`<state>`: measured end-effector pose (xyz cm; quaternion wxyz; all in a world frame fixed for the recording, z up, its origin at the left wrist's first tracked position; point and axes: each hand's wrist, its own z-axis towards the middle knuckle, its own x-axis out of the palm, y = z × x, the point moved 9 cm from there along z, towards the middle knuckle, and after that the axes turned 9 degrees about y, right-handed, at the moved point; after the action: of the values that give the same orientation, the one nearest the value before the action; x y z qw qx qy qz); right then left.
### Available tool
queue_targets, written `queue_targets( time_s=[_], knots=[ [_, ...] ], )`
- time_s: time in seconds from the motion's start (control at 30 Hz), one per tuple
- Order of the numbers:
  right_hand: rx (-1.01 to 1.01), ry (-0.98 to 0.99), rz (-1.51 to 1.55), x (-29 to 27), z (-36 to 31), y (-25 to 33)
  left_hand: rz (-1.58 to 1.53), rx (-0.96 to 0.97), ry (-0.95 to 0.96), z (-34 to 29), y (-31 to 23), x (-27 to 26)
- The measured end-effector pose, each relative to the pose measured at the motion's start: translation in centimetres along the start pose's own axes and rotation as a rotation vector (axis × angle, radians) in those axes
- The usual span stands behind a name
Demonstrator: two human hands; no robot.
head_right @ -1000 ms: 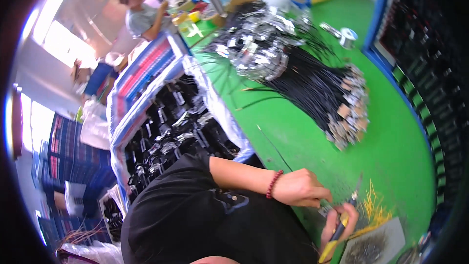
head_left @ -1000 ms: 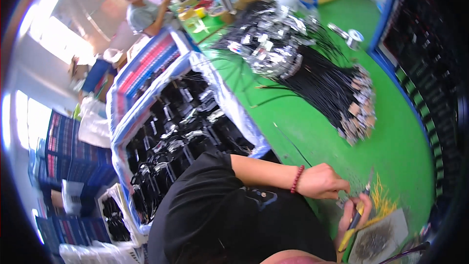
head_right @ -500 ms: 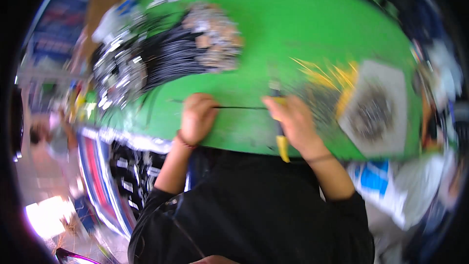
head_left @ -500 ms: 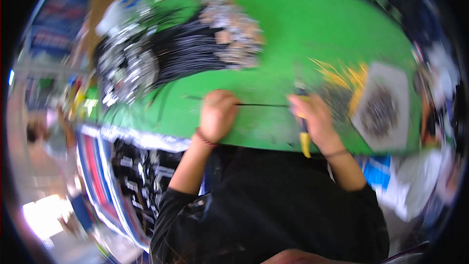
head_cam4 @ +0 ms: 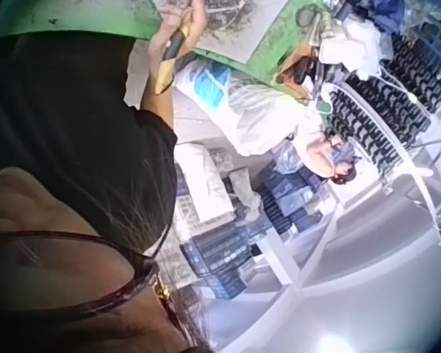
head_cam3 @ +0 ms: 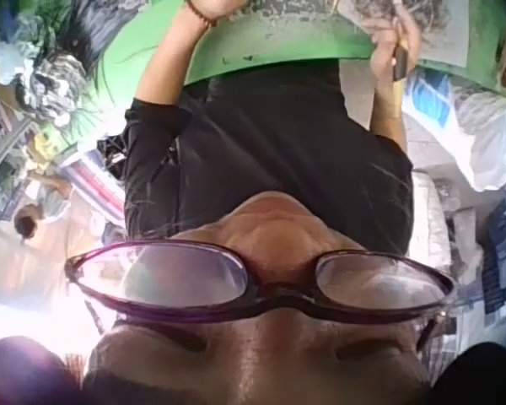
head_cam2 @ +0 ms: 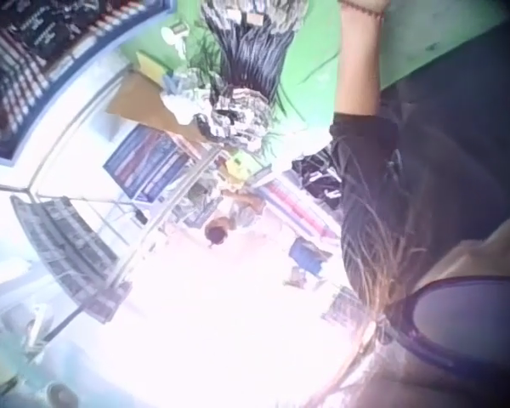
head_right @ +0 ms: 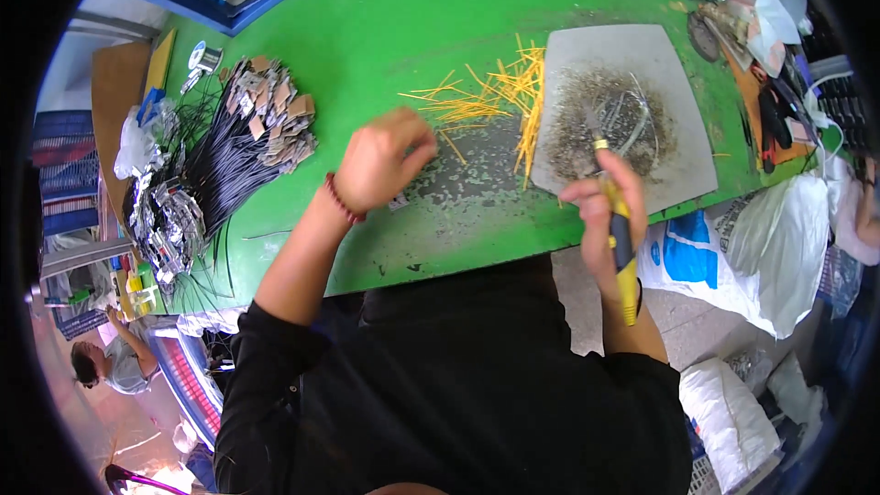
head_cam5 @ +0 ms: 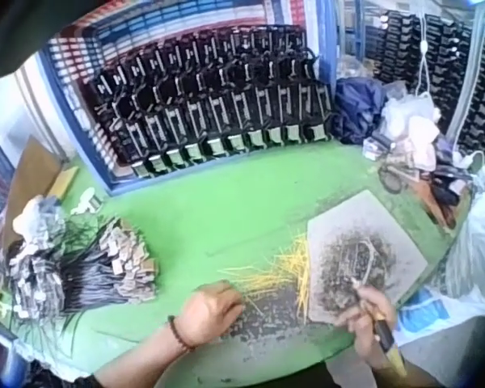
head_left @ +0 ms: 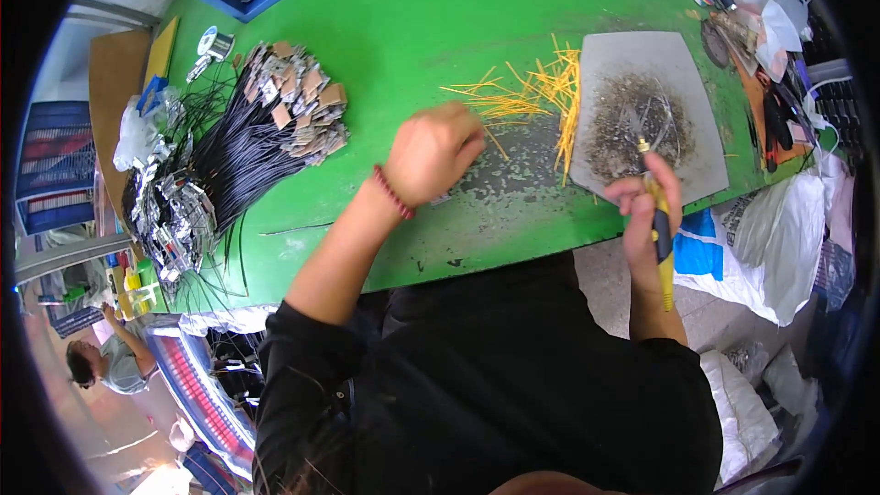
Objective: The person solders wires to a circuit board using a soldering iron, then places the board into a plastic toy car shell. They repeat the process by soldering wires to another circuit board and placing it into a different toy car shell retrieved from a bin.
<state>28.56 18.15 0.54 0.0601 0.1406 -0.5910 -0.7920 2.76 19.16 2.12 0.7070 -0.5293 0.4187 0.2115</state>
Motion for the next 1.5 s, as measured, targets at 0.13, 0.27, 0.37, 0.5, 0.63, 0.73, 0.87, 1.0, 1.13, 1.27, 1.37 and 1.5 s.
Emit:
queue_targets(
  time_s=[0.13, 0.27, 0.37, 0.5, 0.63, 0.73, 0.87, 1.0, 1.13, 1.27, 1.37, 1.5],
  knots=[
    [-0.022, -0.168, -0.031, -4.5, -0.6, -0.5, 0.104, 0.005, -0.144, 4.9, 0.8, 0.5],
    [-0.048, -0.328, -0.018, -7.6, -2.1, -1.1, 0.205, 0.020, -0.018, 5.3, 2.1, 2.1],
    [-0.075, -0.342, 0.042, -9.1, -2.2, -1.7, 0.321, 0.020, -0.055, 3.1, 2.0, 0.8],
    [0.083, -0.331, 0.020, -9.9, -1.8, -3.3, 0.347, 0.026, -0.064, 1.1, 2.4, -1.0],
    [0.101, -0.325, -0.016, -10.3, -1.7, -3.4, 0.303, -0.040, -0.077, -0.5, 3.2, -1.6],
    [0.112, -0.299, -0.029, -10.3, -0.9, -3.7, 0.263, -0.093, -0.131, -1.4, 3.6, -2.0],
    [0.119, -0.250, -0.096, -9.9, -0.4, -4.0, 0.209, -0.212, -0.152, -2.9, 4.9, -2.3],
    [0.074, -0.299, -0.063, -10.0, -0.6, -4.1, 0.277, -0.191, -0.218, -4.3, 5.0, -2.9],
    [0.165, -0.287, -0.158, -9.7, 0.4, -4.4, 0.267, -0.233, -0.279, -6.1, 5.2, -3.9],
    [0.080, -0.349, -0.094, -10.4, -0.6, -2.7, 0.187, -0.219, -0.349, -7.5, 4.6, -5.1],
    [0.116, -0.308, 0.029, -7.6, -0.4, -2.5, 0.094, -0.317, -0.345, -9.1, 5.7, -4.9],
    [0.037, -0.062, 0.121, -0.8, 0.1, -1.6, 0.059, -0.354, -0.359, -11.0, 5.2, -4.6]
  ],
)
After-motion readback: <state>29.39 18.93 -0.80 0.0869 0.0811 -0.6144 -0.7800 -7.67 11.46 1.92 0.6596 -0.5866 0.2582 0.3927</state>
